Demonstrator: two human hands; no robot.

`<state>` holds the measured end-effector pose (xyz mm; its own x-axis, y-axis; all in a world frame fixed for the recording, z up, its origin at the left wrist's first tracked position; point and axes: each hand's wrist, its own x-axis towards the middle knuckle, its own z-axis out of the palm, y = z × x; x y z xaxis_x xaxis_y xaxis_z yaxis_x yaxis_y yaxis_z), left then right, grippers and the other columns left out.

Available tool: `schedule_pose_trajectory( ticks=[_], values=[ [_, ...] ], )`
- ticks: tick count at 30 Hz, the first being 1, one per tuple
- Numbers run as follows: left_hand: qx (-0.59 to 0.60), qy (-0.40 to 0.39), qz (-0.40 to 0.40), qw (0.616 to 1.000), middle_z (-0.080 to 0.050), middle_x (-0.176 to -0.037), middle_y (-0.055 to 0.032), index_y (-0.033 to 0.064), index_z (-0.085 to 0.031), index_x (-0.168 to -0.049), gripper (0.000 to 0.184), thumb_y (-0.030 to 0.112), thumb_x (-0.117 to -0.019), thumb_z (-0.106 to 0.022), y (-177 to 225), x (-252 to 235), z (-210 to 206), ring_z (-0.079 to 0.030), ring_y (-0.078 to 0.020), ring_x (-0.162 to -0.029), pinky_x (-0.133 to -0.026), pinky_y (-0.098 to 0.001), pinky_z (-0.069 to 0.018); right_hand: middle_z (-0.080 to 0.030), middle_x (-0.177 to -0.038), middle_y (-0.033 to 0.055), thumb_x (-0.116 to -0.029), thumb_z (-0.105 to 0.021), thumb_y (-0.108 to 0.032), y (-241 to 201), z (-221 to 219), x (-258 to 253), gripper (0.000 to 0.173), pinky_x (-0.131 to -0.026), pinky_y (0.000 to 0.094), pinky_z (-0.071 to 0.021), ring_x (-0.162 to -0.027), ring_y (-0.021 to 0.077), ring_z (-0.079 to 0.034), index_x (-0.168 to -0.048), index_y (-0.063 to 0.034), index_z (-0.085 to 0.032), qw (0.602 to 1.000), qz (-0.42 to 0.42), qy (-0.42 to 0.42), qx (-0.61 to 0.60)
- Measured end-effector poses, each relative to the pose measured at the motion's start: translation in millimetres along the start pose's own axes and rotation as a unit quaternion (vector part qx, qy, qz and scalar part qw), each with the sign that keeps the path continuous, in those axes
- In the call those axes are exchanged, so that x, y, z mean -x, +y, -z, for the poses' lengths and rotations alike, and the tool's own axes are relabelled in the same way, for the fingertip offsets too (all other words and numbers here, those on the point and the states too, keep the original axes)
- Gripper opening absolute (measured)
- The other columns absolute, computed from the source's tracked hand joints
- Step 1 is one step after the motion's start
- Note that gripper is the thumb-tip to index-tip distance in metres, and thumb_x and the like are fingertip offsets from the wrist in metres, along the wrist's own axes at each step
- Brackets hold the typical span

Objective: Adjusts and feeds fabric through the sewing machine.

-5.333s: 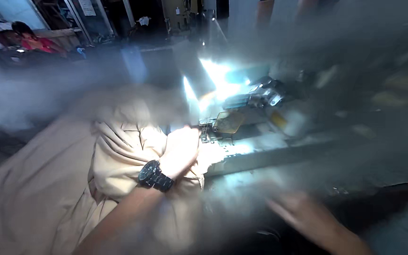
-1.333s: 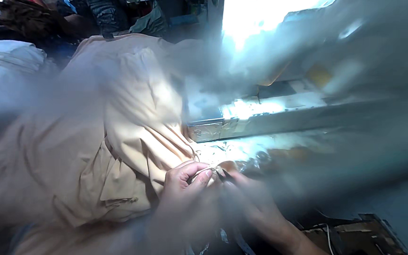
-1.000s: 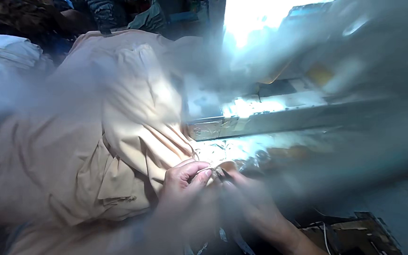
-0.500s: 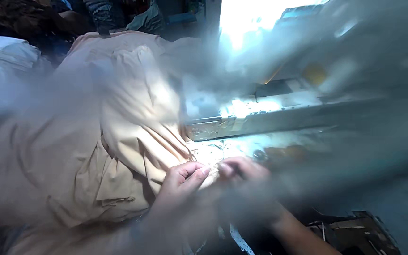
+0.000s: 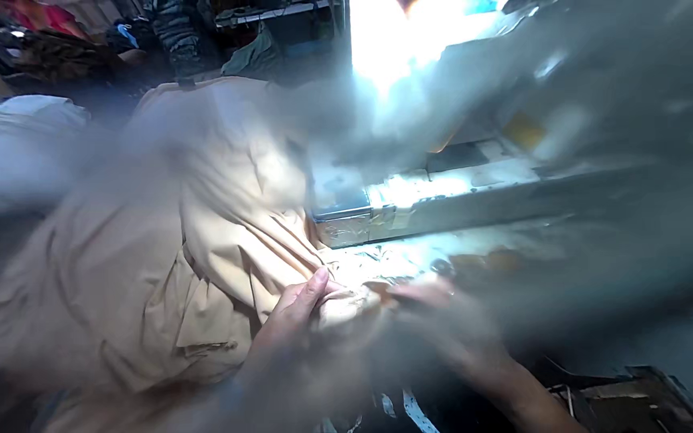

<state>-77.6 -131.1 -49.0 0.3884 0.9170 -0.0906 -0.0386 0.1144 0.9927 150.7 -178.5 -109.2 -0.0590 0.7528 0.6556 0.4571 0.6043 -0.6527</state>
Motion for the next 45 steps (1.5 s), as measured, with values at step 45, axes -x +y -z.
schedule_pose_trajectory(
  ticks=[45],
  values=[
    [-0.099,-0.038,-0.102,0.989,-0.069,-0.085,0.0068,0.0072,-0.074,-0.096,0.01,0.011,-0.096,-0.064,-13,15,11,-0.063,0.0031,-0.074,-0.068,-0.0139,-0.0526,-0.066,-0.098,0.0023,-0.1086,-0.05,-0.027,-29,-9,8,0.031,-0.073,0.0107,-0.0478,-0.079,-0.0045,-0.056,-0.122,-0.0054,-0.067,0.981,-0.049,-0.052,-0.18]
  ],
)
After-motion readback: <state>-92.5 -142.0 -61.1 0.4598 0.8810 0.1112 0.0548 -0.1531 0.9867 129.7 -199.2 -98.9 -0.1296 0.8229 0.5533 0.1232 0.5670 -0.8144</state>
